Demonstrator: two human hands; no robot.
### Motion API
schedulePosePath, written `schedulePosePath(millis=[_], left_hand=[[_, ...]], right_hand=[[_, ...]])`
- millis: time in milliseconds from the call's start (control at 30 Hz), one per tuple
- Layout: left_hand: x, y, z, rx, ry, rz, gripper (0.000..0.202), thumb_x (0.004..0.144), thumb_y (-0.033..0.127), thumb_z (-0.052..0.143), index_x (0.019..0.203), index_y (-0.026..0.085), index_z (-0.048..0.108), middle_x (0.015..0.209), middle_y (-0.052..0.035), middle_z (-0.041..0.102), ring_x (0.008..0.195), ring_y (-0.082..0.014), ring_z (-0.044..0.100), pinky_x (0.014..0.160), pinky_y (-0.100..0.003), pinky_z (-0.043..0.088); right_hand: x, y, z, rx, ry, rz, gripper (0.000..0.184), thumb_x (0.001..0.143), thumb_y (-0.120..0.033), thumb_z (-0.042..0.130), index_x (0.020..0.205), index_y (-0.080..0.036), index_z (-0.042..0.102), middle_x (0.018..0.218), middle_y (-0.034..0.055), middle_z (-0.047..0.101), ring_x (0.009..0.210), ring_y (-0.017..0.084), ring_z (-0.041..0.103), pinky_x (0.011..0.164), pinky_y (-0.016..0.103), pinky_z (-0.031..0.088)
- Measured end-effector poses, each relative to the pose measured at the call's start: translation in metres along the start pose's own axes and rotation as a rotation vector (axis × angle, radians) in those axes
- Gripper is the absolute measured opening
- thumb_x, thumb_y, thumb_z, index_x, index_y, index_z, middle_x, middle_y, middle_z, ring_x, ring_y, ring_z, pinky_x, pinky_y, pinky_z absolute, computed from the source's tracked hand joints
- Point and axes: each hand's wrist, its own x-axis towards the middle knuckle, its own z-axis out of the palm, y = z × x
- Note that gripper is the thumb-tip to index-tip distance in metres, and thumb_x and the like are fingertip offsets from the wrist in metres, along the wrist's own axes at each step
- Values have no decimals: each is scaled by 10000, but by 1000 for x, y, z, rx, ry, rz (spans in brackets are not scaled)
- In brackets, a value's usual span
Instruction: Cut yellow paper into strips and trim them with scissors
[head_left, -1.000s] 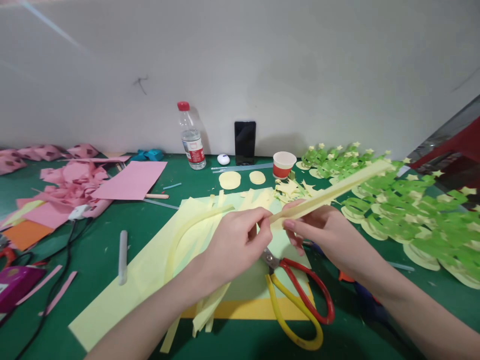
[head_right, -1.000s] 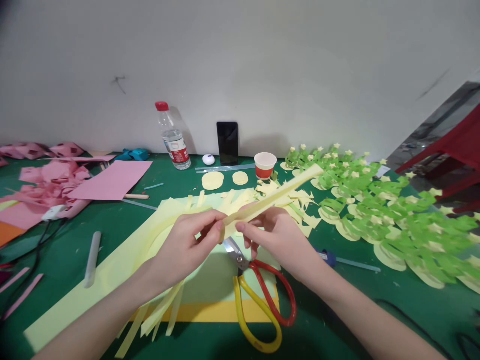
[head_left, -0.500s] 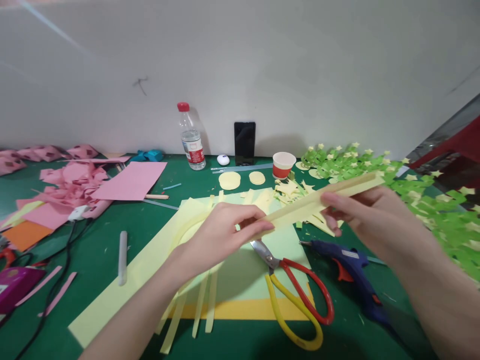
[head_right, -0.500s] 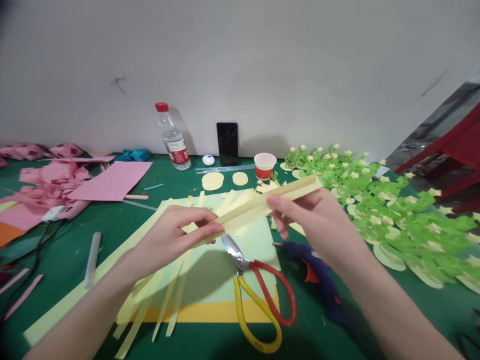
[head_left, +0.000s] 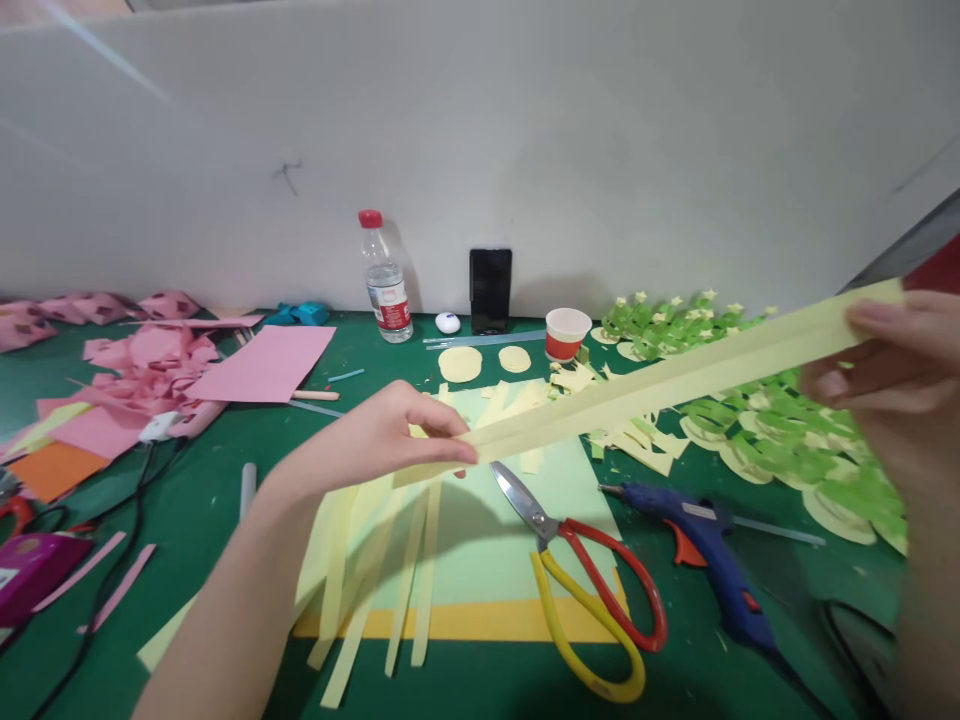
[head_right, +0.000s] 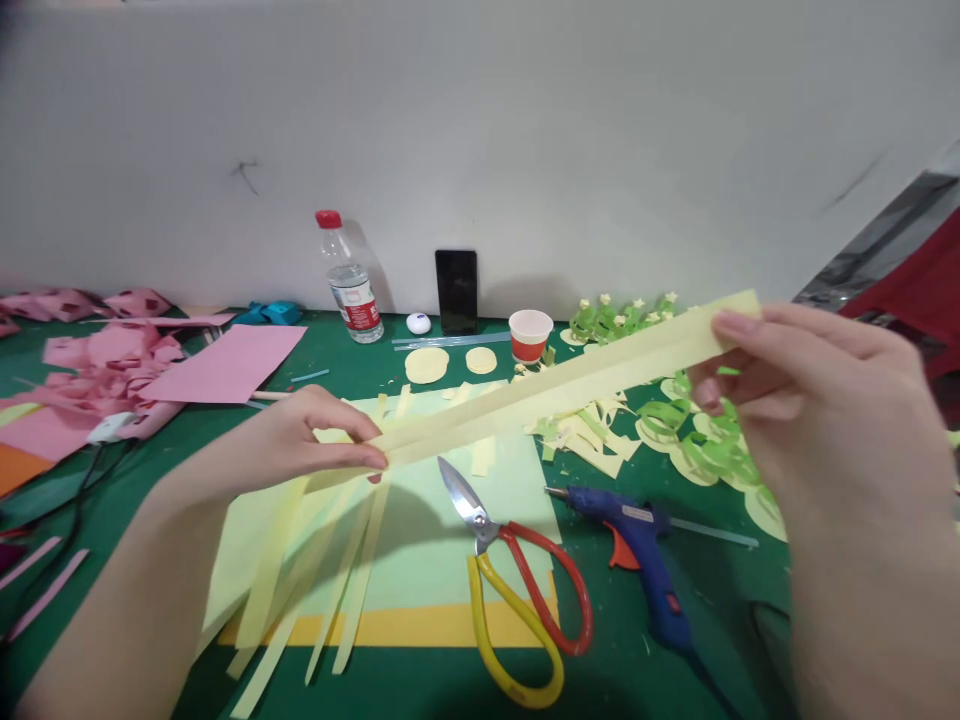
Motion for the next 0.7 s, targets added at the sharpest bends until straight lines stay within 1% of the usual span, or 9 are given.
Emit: schedulePosePath(millis=[100, 233, 333, 400, 467, 533, 600, 633, 700], left_hand=[[-4, -12, -8, 169, -94, -103, 213, 758, 320, 524, 633, 237, 674, 607, 17, 643, 537, -125, 533, 469, -200, 348], [-12, -28, -9, 516, 166, -278, 163, 749, 308, 510, 674, 250, 643, 717, -10, 670, 602, -182, 579, 478, -230, 351], [-16, -32, -8, 629, 312, -353, 134, 722, 242, 511, 704, 226, 643, 787, -60, 675, 650, -245, 595, 495, -269, 361], [-15, -26, -6, 670, 389, -366, 199, 744, 201, 463, 830, 205, 642, 906, -85, 669, 735, -277, 607, 552, -303, 404], [-11, -13, 0, 643, 483, -268, 311, 786, 147, 366, 995, 185, 595, 1077, -84, 622, 920, -270, 582, 699, -333, 446], [-7, 3, 11, 510, 665, 45, 390, 774, 46, 287, 964, 166, 605, 1064, -60, 633, 981, -204, 574, 820, -307, 449], [-4, 18, 27, 435, 729, 380, 392, 781, 9, 280, 899, 161, 623, 1000, -39, 661, 941, -148, 598, 835, -260, 466], [-3, 25, 36, 411, 721, 481, 360, 792, 9, 308, 923, 138, 618, 1018, -58, 655, 953, -138, 594, 839, -241, 472], [-2, 34, 52, 394, 719, 559, 242, 819, 56, 412, 961, 101, 604, 1028, -88, 649, 972, -134, 586, 860, -224, 473]], right_hand=[[0, -2, -2, 18, -3, -77, 138, 545, -178, 726, 444, -195, 633, 437, 4, 500, 383, 113, 469, 356, 303, 280], [-10, -3, 3, -14, -69, -67, 104, 612, -178, 700, 518, -202, 664, 493, 11, 546, 373, 106, 468, 352, 306, 297], [-17, -2, 9, 14, -64, -43, 97, 644, -177, 688, 556, -218, 677, 511, 9, 561, 380, 103, 487, 335, 277, 308], [-21, -1, 14, 15, -56, -1, 98, 631, -192, 700, 542, -216, 667, 477, 5, 556, 357, 100, 485, 315, 257, 325], [-27, 2, 22, -22, -116, 76, 66, 605, -235, 725, 567, -223, 672, 430, -3, 550, 340, 112, 500, 294, 237, 355], [-37, 5, 31, -93, -267, 166, 91, 611, -308, 724, 609, -227, 682, 444, -2, 583, 341, 114, 520, 302, 222, 404], [-49, 7, 41, -161, -470, 241, 169, 675, -373, 666, 634, -211, 686, 542, 18, 650, 351, 94, 530, 349, 210, 458], [-55, 8, 45, -174, -564, 264, 192, 704, -378, 637, 642, -203, 685, 589, 22, 669, 370, 88, 543, 380, 201, 478], [-64, 8, 50, -159, -686, 278, 187, 743, -347, 602, 658, -204, 687, 644, 9, 683, 429, 88, 581, 448, 183, 505]])
